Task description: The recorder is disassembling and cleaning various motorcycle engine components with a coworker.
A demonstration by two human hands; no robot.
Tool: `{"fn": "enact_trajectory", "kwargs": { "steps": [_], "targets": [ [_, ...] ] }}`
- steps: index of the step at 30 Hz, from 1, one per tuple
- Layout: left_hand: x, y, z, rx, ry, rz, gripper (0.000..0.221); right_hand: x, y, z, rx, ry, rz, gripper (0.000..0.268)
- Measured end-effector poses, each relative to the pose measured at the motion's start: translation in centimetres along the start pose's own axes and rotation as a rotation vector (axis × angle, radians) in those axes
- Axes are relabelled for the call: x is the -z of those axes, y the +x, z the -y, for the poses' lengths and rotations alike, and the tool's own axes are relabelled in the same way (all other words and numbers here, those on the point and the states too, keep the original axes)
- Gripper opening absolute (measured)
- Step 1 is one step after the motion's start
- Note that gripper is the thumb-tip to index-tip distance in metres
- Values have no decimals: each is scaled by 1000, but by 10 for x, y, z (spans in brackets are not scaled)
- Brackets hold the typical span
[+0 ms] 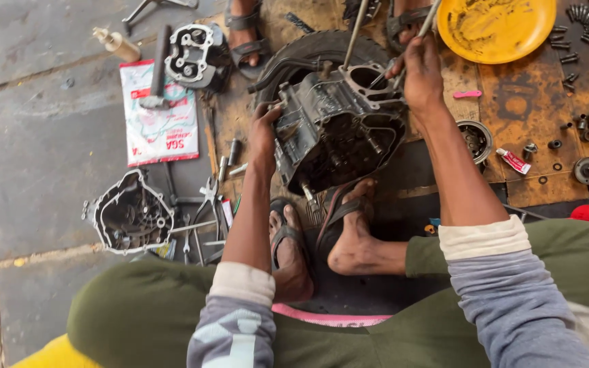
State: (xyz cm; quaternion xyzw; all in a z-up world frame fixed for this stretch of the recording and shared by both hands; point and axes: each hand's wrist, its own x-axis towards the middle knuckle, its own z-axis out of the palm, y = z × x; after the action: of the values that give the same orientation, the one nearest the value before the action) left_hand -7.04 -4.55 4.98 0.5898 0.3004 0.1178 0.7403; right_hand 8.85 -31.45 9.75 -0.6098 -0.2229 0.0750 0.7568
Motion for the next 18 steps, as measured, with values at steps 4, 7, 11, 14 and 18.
{"fn": "enact_trajectory", "kwargs": {
  "steps": [4,7,11,14,18],
  "targets": [
    [-22,1,-12,-50,281,-277,38,12,-4,-19,-149,-186,-99,32],
    [-68,-34,-65,-280,558,-568,30,19,-13,-21,-138,-163,-113,34],
    [-119,-81,-95,-430,625,-474,16,-1,-48,14,-79,-11,-173,36],
    [-145,-105,-110,-496,433,-375,26,-9,-65,24,-178,7,-319,44],
    [-170,-77,-99,-1120,544,-44,93,-2,-83,7,-114,19,-407,49]
  ]
}}
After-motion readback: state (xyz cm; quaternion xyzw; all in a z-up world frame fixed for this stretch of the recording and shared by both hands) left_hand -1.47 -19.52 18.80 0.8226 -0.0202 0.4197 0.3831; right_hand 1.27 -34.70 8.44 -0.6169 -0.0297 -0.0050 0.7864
